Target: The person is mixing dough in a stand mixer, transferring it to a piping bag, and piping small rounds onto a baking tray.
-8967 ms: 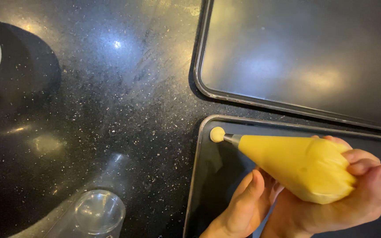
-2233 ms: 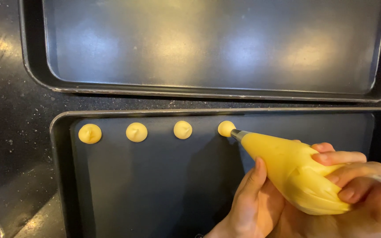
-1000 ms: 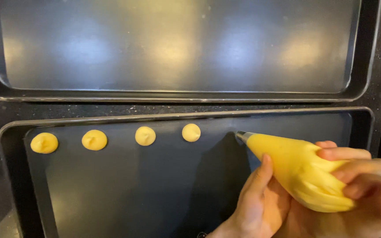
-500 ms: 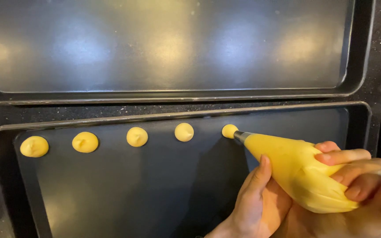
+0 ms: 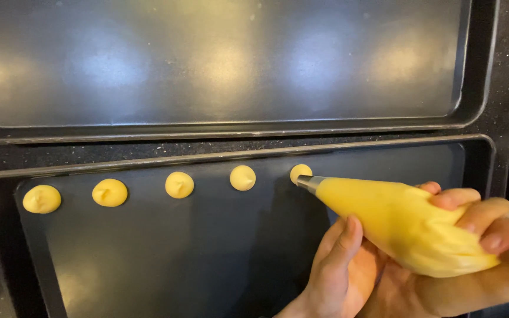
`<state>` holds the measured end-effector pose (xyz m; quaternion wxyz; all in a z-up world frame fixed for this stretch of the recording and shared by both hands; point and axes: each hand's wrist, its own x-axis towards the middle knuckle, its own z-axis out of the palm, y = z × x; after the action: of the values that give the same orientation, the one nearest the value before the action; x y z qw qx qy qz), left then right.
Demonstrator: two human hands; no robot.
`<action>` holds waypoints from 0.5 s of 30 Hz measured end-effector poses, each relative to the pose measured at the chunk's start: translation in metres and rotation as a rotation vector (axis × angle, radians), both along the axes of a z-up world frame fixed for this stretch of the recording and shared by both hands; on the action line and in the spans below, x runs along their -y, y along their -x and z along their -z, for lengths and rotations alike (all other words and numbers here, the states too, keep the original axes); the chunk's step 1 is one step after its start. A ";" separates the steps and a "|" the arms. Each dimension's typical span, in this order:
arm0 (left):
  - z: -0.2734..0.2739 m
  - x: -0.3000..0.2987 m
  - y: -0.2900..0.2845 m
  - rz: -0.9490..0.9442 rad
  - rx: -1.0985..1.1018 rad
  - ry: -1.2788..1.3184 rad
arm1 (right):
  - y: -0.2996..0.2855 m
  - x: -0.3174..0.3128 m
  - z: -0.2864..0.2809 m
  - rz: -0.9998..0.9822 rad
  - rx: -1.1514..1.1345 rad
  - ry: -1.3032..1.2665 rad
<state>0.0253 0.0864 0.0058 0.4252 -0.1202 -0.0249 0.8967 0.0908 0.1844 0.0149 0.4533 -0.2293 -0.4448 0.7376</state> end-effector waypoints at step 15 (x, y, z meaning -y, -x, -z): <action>-0.001 -0.035 -0.019 -0.036 -0.050 0.019 | -0.032 -0.071 0.006 -0.335 -0.032 -0.110</action>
<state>0.0445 0.1211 0.0071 0.4084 -0.1014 -0.0081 0.9071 0.1227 0.2557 0.0088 0.3429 -0.1150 -0.5093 0.7809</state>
